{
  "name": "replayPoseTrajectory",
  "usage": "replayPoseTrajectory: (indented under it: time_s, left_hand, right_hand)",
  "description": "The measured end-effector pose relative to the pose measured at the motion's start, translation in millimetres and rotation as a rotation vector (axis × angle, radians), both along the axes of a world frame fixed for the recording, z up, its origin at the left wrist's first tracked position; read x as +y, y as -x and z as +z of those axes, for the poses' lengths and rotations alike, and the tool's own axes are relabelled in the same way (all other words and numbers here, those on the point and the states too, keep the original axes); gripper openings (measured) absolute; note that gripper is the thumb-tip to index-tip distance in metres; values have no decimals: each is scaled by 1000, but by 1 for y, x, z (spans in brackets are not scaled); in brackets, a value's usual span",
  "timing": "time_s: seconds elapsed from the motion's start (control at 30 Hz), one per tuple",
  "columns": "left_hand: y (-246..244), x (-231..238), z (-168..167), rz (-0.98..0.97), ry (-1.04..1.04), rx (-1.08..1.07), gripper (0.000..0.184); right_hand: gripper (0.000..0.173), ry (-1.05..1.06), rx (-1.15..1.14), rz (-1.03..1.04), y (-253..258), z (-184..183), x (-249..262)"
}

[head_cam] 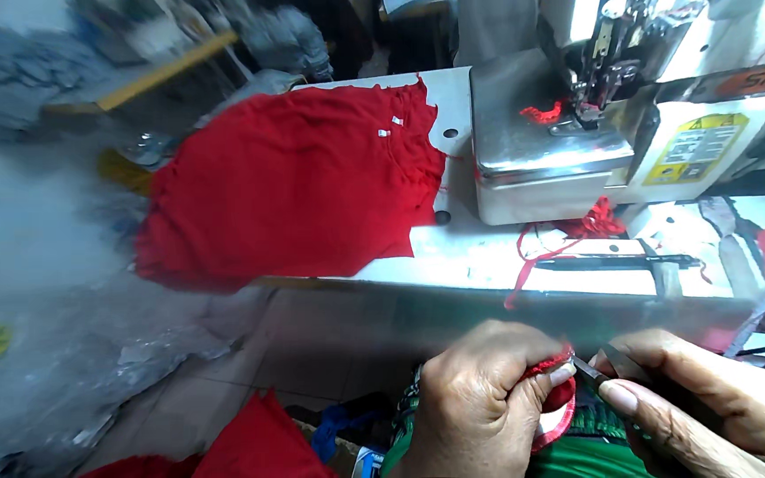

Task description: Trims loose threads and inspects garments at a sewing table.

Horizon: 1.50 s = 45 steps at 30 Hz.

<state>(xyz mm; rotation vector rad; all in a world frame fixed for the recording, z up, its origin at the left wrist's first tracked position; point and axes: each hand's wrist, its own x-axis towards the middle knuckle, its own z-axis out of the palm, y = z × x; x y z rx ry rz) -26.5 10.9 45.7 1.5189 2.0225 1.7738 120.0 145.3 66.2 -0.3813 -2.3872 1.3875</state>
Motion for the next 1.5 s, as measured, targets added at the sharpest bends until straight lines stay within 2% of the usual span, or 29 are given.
replayPoseTrajectory:
  time_s: [0.1, 0.2, 0.37, 0.47, 0.53, 0.77, 0.87, 1.07, 1.2, 1.5]
  left_hand:
    - [-3, 1, -1, 15, 5, 31, 15]
    - [-5, 2, 0, 26, -5, -20, 15]
    - [1, 0, -2, 5, -19, -246, 8]
    - [1, 1, 5, 35, -12, -454, 6]
    - [0, 1, 8, -8, -19, -502, 6]
    - [1, 1, 1, -117, -35, -441, 10]
    - [-1, 1, 5, -82, -19, -424, 10]
    - [2, 0, -2, -130, -55, -347, 10]
    - [-1, -1, 3, -66, -30, -366, 9]
    - [4, -2, -4, -115, -37, -264, 10]
  right_hand:
    - [25, -135, -51, -7, -1, 8, -2]
    - [23, -156, 6, -34, 0, 4, -6]
    - [19, -45, 156, -70, -2, -1, -8]
    - [20, -88, 99, -76, -5, 4, -1]
    - [21, -95, 64, -63, -6, 3, 0]
    - [23, -69, 49, -32, -2, 7, -3]
    - [24, -78, 38, -21, 0, 7, -4]
    - [23, -81, 24, -24, 2, 6, -4]
    - [24, -76, 24, -18, 2, 5, -4]
    - [24, -90, 8, -23, 4, 5, -5]
